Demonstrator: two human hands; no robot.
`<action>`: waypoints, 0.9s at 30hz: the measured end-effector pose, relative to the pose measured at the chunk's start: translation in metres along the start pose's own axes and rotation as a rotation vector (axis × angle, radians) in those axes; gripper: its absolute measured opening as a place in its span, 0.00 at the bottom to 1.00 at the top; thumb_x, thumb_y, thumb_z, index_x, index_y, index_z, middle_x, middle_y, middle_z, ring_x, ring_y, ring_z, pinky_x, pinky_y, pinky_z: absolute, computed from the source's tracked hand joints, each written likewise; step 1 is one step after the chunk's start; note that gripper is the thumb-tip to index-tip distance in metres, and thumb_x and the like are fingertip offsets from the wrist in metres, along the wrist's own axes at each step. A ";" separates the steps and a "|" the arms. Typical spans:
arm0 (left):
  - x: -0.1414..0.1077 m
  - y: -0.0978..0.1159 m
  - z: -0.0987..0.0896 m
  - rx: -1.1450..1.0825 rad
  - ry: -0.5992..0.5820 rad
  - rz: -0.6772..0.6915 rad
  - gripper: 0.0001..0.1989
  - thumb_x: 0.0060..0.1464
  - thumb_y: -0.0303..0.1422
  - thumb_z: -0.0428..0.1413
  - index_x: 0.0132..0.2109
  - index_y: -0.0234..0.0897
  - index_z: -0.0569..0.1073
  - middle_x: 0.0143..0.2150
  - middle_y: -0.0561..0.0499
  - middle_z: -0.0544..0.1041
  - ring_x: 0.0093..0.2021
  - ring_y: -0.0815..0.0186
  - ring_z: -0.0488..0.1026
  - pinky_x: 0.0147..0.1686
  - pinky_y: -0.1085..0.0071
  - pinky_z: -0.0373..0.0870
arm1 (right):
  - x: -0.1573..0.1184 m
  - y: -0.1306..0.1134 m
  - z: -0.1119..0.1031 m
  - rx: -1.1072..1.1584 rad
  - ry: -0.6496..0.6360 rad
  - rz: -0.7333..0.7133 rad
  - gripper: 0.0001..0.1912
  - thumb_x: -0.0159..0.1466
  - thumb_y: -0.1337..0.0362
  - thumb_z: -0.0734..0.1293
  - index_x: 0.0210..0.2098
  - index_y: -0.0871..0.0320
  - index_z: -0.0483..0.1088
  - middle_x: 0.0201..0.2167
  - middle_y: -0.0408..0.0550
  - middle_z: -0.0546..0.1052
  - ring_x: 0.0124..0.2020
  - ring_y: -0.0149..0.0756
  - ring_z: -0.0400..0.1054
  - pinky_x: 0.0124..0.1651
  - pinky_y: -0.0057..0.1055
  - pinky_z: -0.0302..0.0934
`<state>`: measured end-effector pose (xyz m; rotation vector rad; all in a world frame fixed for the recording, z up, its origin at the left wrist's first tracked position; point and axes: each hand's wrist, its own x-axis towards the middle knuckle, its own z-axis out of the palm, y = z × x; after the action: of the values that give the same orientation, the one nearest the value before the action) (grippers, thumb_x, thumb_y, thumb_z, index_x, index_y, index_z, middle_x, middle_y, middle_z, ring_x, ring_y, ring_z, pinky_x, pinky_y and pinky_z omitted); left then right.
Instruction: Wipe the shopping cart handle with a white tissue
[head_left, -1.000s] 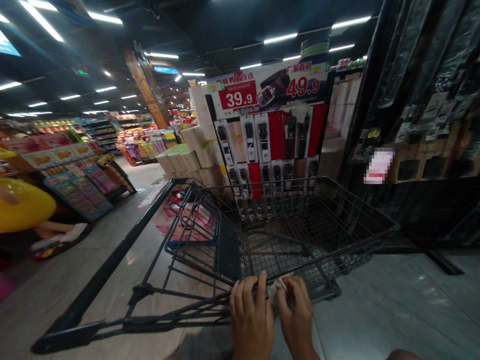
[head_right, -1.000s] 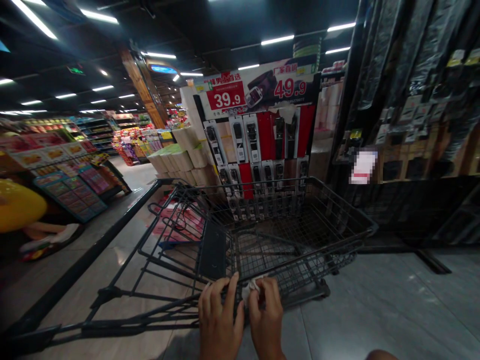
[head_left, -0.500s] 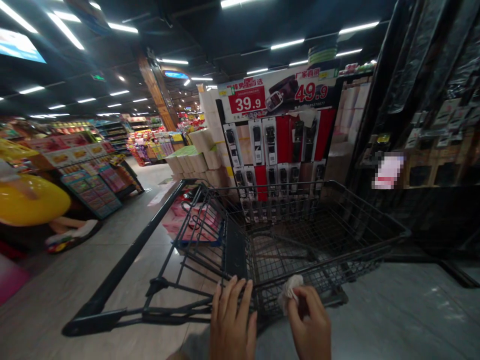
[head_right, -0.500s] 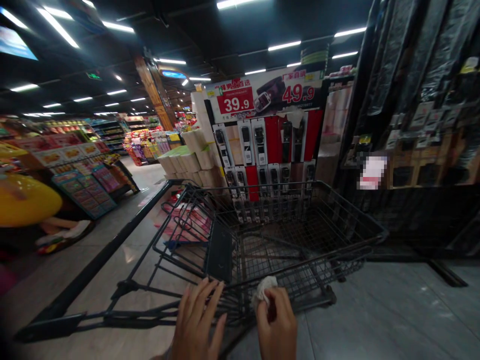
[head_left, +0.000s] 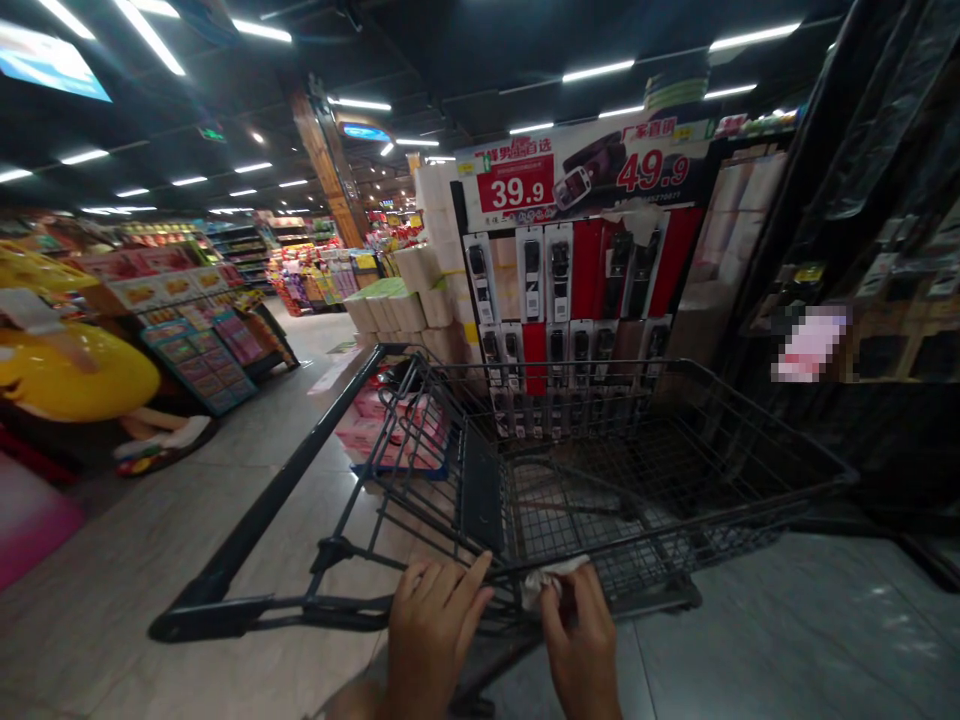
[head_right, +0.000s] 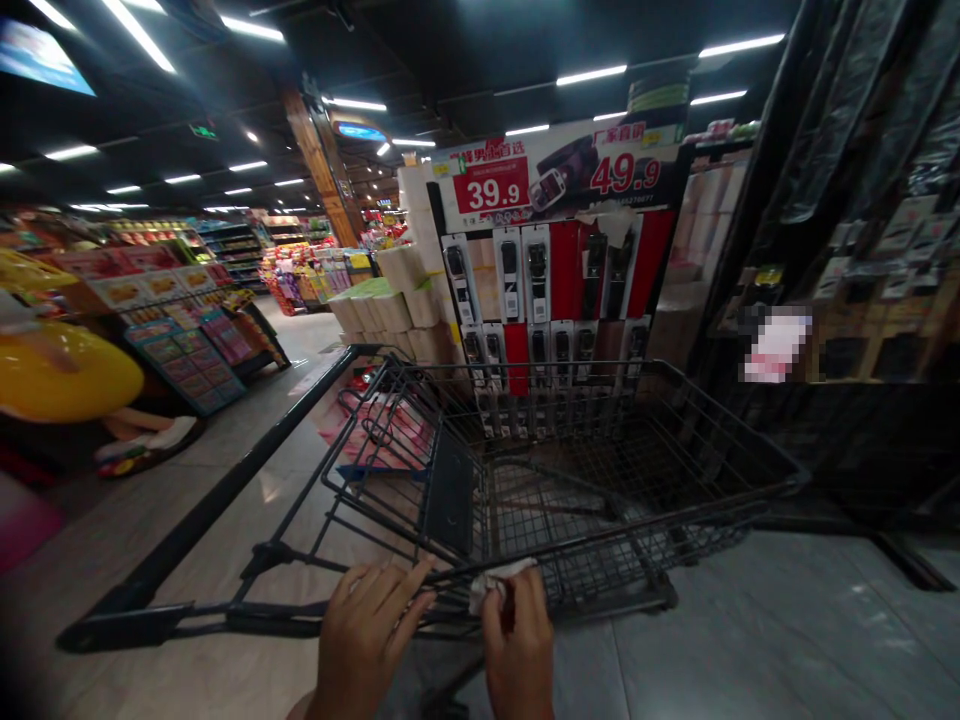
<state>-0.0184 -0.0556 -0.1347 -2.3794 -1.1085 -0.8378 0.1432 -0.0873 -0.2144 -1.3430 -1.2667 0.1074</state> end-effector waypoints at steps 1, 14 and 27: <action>0.000 0.001 0.001 -0.006 0.008 -0.016 0.12 0.60 0.34 0.48 0.48 0.42 0.72 0.27 0.56 0.72 0.30 0.71 0.67 0.40 0.68 0.59 | -0.001 0.000 0.001 -0.004 -0.001 0.015 0.05 0.63 0.69 0.59 0.35 0.56 0.67 0.29 0.44 0.69 0.30 0.31 0.66 0.33 0.23 0.62; -0.003 0.011 0.011 -0.034 0.090 -0.172 0.12 0.60 0.36 0.47 0.42 0.43 0.75 0.25 0.55 0.70 0.29 0.69 0.65 0.40 0.67 0.57 | -0.016 0.012 -0.021 -0.074 0.072 0.250 0.07 0.59 0.62 0.62 0.31 0.57 0.70 0.35 0.51 0.72 0.31 0.36 0.68 0.32 0.29 0.63; 0.001 0.013 0.004 0.002 0.041 -0.151 0.10 0.59 0.33 0.48 0.41 0.42 0.74 0.28 0.54 0.72 0.31 0.68 0.66 0.40 0.67 0.57 | 0.006 -0.003 -0.034 0.348 0.012 0.740 0.14 0.53 0.54 0.68 0.31 0.57 0.66 0.17 0.39 0.68 0.17 0.31 0.63 0.18 0.25 0.57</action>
<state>-0.0061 -0.0614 -0.1380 -2.2880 -1.2835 -0.9306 0.1677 -0.1060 -0.2000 -1.4319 -0.6437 0.7949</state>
